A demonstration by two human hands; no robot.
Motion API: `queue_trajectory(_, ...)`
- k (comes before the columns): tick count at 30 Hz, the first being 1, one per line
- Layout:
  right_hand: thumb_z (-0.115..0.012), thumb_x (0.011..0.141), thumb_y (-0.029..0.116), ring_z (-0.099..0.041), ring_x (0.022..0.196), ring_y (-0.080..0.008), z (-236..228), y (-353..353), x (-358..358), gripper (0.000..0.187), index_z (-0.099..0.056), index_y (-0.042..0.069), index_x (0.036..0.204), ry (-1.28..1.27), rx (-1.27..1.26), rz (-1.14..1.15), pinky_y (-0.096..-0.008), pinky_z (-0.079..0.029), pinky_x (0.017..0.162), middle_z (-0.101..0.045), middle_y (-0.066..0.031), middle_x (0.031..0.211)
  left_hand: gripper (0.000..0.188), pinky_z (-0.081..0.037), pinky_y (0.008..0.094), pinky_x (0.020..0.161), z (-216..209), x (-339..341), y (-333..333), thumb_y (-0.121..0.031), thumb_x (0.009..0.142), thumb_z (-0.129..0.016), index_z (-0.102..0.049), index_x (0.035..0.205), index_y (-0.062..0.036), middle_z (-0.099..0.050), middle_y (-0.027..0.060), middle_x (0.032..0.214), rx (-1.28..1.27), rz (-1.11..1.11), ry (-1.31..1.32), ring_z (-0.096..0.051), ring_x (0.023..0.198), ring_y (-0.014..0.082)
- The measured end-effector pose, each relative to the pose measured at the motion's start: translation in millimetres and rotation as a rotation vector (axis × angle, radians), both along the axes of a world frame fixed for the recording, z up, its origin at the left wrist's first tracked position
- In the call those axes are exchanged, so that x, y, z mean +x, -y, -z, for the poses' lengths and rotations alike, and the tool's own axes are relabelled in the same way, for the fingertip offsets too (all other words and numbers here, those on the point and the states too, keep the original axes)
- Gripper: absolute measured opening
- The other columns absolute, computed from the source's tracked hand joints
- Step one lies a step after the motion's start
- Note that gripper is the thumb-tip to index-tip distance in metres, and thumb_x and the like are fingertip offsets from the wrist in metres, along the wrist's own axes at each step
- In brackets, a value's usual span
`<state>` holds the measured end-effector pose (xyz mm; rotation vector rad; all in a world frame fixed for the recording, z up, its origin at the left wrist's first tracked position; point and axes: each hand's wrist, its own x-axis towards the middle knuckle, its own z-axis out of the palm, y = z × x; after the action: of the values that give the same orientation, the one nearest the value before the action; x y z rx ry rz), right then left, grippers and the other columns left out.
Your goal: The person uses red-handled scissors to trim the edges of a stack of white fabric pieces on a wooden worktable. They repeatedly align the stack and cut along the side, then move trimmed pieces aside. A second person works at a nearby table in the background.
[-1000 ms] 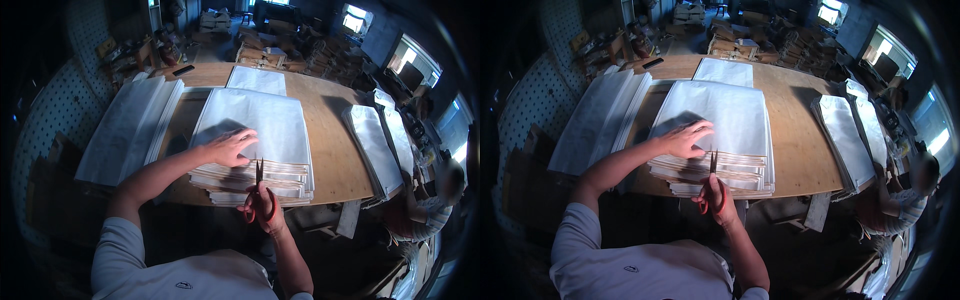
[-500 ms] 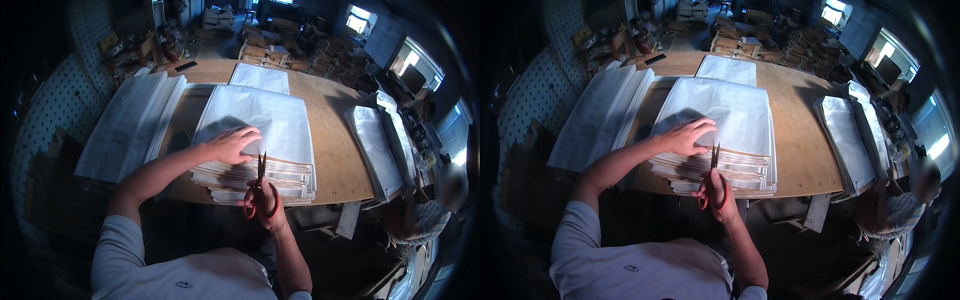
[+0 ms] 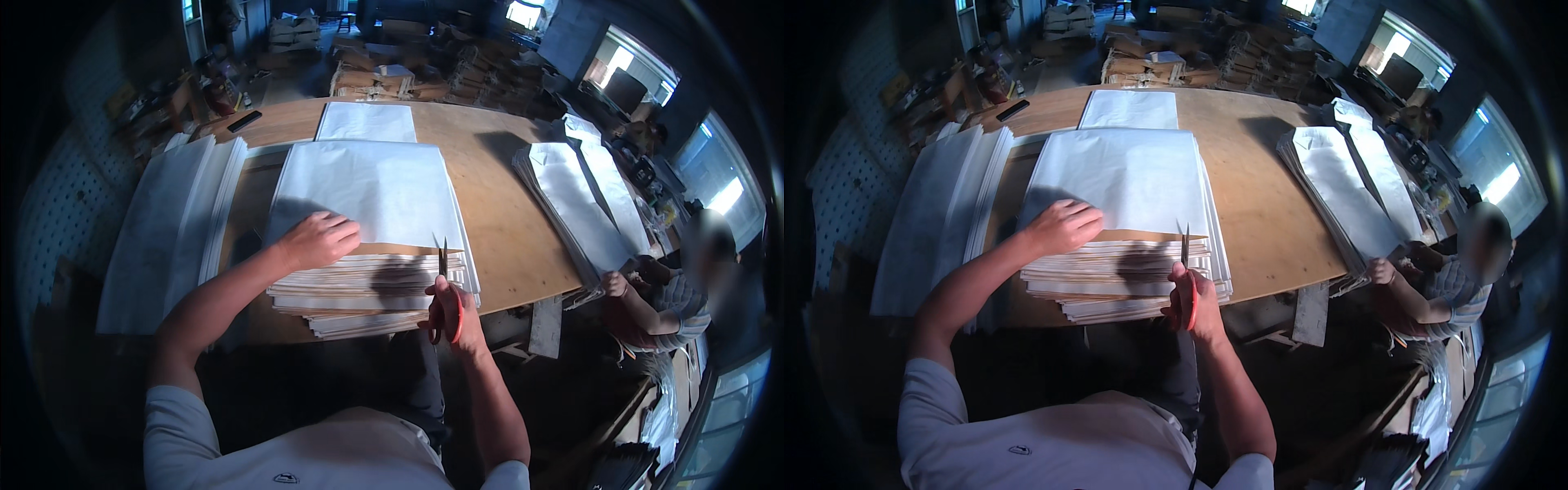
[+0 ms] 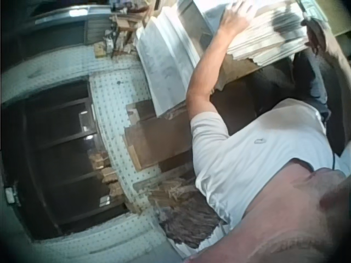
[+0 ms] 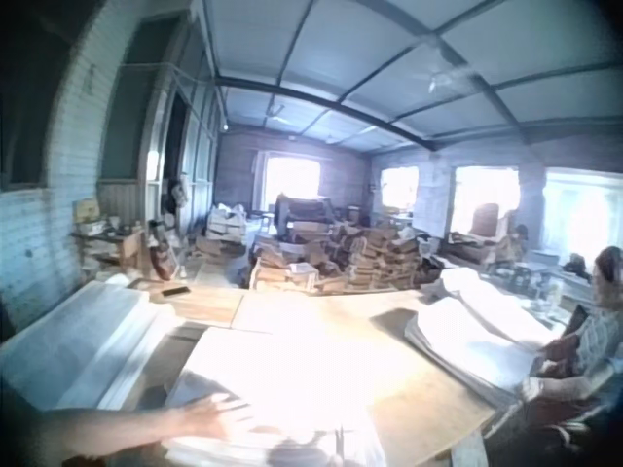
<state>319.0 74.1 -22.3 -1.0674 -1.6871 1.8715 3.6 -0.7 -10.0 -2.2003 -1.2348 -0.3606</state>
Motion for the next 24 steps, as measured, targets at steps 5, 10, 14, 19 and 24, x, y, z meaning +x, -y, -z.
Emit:
queue_trajectory(5, -0.054, 0.096, 0.071, -0.05, 0.04, -0.0132, -5.6, -6.1, -0.1, 0.081, -0.059, -0.009, 0.107, 0.027, 0.018, 0.0, -0.0349, -0.059, 0.061, -0.049, -0.004, 0.054, 0.006, -0.056, 0.0309, 0.071, 4.4, 1.4, -1.7, -0.007, 0.081, -0.068, -0.063, 0.084, -0.0057, -0.062, 0.0038, 0.092, -0.023, 0.007, 0.026, -0.067, 0.083, 0.0186)
queue_trajectory(10, -0.057, 0.096, 0.069, -0.049, 0.039, -0.0119, 2.7, -6.6, -6.9, 0.076, -0.06, -0.007, 0.101, 0.005, 0.021, 0.039, -0.0326, -0.058, 0.055, -0.046, -0.0018, 0.051, 0.005, -0.056, 0.0315, 0.072, 3.4, 3.3, -0.3, -0.009, 0.082, -0.063, -0.059, 0.082, -0.0073, -0.056, 0.0034, 0.088, 0.002, 0.01, 0.036, -0.064, 0.081, 0.0177)
queue_trajectory(14, -0.065, 0.097, 0.06, -0.047, 0.043, -0.0078, 12.2, -7.3, -10.1, 0.06, -0.062, 0.001, 0.086, -0.034, 0.016, 0.088, -0.0307, -0.058, 0.05, -0.044, 0.0022, 0.055, 0.005, -0.056, 0.0313, 0.072, 4.0, 2.5, 0.4, -0.009, 0.082, -0.063, -0.059, 0.081, -0.0073, -0.056, 0.0035, 0.087, -0.01, 0.008, 0.044, -0.064, 0.081, 0.0175)
queue_trajectory(19, -0.064, 0.098, 0.057, -0.048, 0.044, -0.0074, 20.1, -8.8, -13.2, 0.058, -0.063, -0.001, 0.089, 0.036, 0.109, 0.119, -0.0302, -0.058, 0.049, -0.046, 0.002, 0.056, 0.005, -0.057, 0.0313, 0.069, 5.3, 1.1, -0.4, -0.006, 0.082, -0.067, -0.063, 0.084, -0.0043, -0.062, 0.0042, 0.089, -0.038, 0.018, 0.055, -0.067, 0.081, 0.0186)
queue_trajectory(24, -0.064, 0.099, 0.054, -0.052, 0.051, -0.0086, 18.2, -5.3, -13.5, 0.057, -0.06, 0.0, 0.083, 0.026, 0.086, 0.137, -0.0312, -0.059, 0.053, -0.049, 0.0003, 0.06, 0.006, -0.057, 0.0321, 0.069, 7.3, -1.7, -1.7, -0.006, 0.081, -0.069, -0.064, 0.083, -0.0046, -0.063, 0.0044, 0.09, -0.061, 0.016, 0.076, -0.068, 0.081, 0.0192)
